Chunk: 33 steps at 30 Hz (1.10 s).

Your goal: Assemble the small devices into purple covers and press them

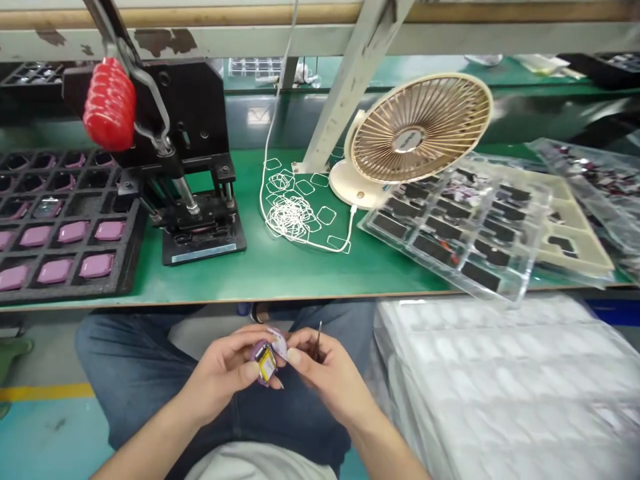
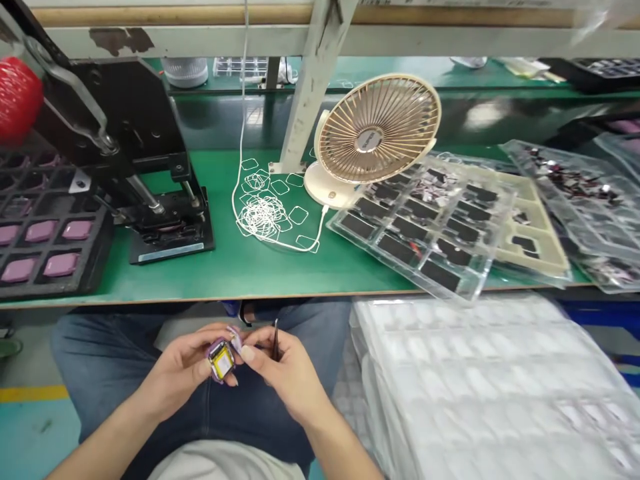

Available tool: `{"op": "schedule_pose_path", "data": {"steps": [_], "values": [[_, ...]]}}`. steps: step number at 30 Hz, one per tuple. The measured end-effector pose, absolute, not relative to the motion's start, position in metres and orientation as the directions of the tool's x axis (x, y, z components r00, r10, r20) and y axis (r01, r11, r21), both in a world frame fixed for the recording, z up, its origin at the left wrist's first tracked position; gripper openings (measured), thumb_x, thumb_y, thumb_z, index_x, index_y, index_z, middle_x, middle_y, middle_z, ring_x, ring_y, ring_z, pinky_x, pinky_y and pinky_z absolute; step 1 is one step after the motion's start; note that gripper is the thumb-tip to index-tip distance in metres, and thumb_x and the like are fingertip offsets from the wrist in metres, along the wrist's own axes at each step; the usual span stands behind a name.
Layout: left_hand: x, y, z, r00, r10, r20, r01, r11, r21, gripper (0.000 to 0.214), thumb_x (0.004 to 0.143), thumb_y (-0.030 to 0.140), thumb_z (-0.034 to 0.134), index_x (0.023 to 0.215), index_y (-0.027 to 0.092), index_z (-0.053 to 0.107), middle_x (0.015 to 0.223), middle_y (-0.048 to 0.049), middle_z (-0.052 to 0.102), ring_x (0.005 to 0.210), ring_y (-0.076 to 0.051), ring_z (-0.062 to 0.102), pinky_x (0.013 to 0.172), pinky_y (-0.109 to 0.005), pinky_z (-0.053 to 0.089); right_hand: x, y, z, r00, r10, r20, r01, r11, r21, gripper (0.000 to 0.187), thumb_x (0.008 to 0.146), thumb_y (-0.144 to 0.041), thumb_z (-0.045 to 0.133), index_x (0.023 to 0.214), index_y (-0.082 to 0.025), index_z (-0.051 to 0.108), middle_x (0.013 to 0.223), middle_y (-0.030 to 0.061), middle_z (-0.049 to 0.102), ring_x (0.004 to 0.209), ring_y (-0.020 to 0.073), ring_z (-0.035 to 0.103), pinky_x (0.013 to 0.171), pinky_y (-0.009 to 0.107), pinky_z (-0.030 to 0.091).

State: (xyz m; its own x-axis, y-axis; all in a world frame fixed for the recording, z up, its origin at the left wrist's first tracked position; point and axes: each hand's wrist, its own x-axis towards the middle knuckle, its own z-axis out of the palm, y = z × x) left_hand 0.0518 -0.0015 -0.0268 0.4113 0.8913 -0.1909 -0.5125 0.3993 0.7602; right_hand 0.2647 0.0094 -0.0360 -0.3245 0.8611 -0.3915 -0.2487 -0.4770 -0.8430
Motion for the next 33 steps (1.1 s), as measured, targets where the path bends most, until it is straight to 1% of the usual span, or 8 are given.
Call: {"op": "schedule_pose_path", "data": {"steps": [2,4,6,8,10,12,23,33], "values": [[0.051,0.000,-0.027,0.429,0.883,-0.192,-0.520,0.414,0.747,0.033,0.092,0.032,0.082,0.125,0.024,0.082,0.142,-0.0168,0.061,0.105,-0.030,0.072,0.082,-0.044,0.069,0.263,0.008,-0.038,-0.322,0.857,-0.401,-0.274,-0.490,-0.827,0.047,0.083,-0.060,0.092,0.094,-0.017,0.074,0.077,0.0030,0.074,0.046,0.0067,0.047,0.040,0.017,0.030],[0.050,0.001,-0.028,0.444,0.875,-0.192,-0.528,0.429,0.734,0.035,0.093,0.032,0.082,0.127,0.024,0.081,0.150,-0.0173,0.058,0.107,-0.030,0.073,0.085,-0.045,0.068,0.263,0.006,-0.035,-0.247,0.914,-0.323,-0.250,-0.382,-0.890,0.044,0.084,-0.058,0.092,0.097,-0.018,0.078,0.077,0.0034,0.075,0.047,0.0090,0.054,0.039,0.018,0.036],[0.047,0.002,-0.029,0.419,0.887,-0.194,-0.531,0.412,0.741,0.038,0.092,0.031,0.083,0.129,0.026,0.080,0.157,-0.0171,0.054,0.116,-0.033,0.071,0.091,-0.046,0.067,0.264,0.004,-0.029,-0.135,0.983,-0.127,-0.110,-0.143,-0.984,0.029,0.090,-0.047,0.090,0.102,-0.022,0.083,0.092,0.0064,0.080,0.065,0.0171,0.073,0.051,0.022,0.055],[0.045,0.002,-0.032,0.340,0.922,-0.188,-0.515,0.350,0.783,0.040,0.088,0.030,0.087,0.128,0.026,0.081,0.154,-0.0170,0.058,0.130,-0.035,0.065,0.102,-0.045,0.062,0.263,0.001,-0.020,-0.105,0.986,0.128,0.118,0.140,-0.983,0.014,0.095,-0.031,0.086,0.108,-0.027,0.085,0.112,0.0070,0.081,0.092,0.0235,0.080,0.074,0.029,0.067],[0.043,0.001,-0.034,0.262,0.950,-0.168,-0.477,0.279,0.834,0.043,0.085,0.030,0.091,0.127,0.026,0.081,0.147,-0.0174,0.065,0.139,-0.035,0.060,0.110,-0.044,0.056,0.261,-0.003,-0.014,-0.160,0.934,0.318,0.287,0.353,-0.890,0.022,0.097,-0.021,0.084,0.116,-0.030,0.084,0.124,0.0059,0.079,0.101,0.0246,0.081,0.086,0.032,0.068],[0.042,-0.001,-0.036,0.226,0.963,-0.147,-0.445,0.236,0.864,0.046,0.083,0.031,0.093,0.127,0.026,0.081,0.145,-0.0177,0.067,0.139,-0.035,0.060,0.111,-0.044,0.055,0.257,-0.005,-0.012,-0.213,0.889,0.404,0.345,0.456,-0.821,0.030,0.097,-0.018,0.082,0.124,-0.031,0.082,0.126,0.0055,0.078,0.097,0.0237,0.081,0.082,0.032,0.069],[0.040,-0.008,-0.041,0.219,0.971,-0.099,-0.418,0.185,0.890,0.049,0.083,0.031,0.093,0.131,0.028,0.080,0.145,-0.0165,0.067,0.135,-0.034,0.063,0.110,-0.044,0.056,0.250,-0.005,-0.019,-0.251,0.841,0.480,0.310,0.540,-0.783,0.038,0.099,-0.011,0.079,0.132,-0.030,0.078,0.133,0.0060,0.075,0.101,0.0225,0.081,0.081,0.031,0.068],[0.043,-0.010,-0.038,0.204,0.975,-0.087,-0.414,0.167,0.895,0.047,0.091,0.030,0.086,0.136,0.029,0.076,0.150,-0.0146,0.064,0.141,-0.037,0.060,0.120,-0.052,0.049,0.248,-0.013,-0.038,-0.387,0.779,0.493,0.455,0.626,-0.633,0.057,0.101,-0.003,0.063,0.153,-0.027,0.061,0.153,0.0131,0.061,0.107,0.0242,0.078,0.076,0.035,0.064]]}}
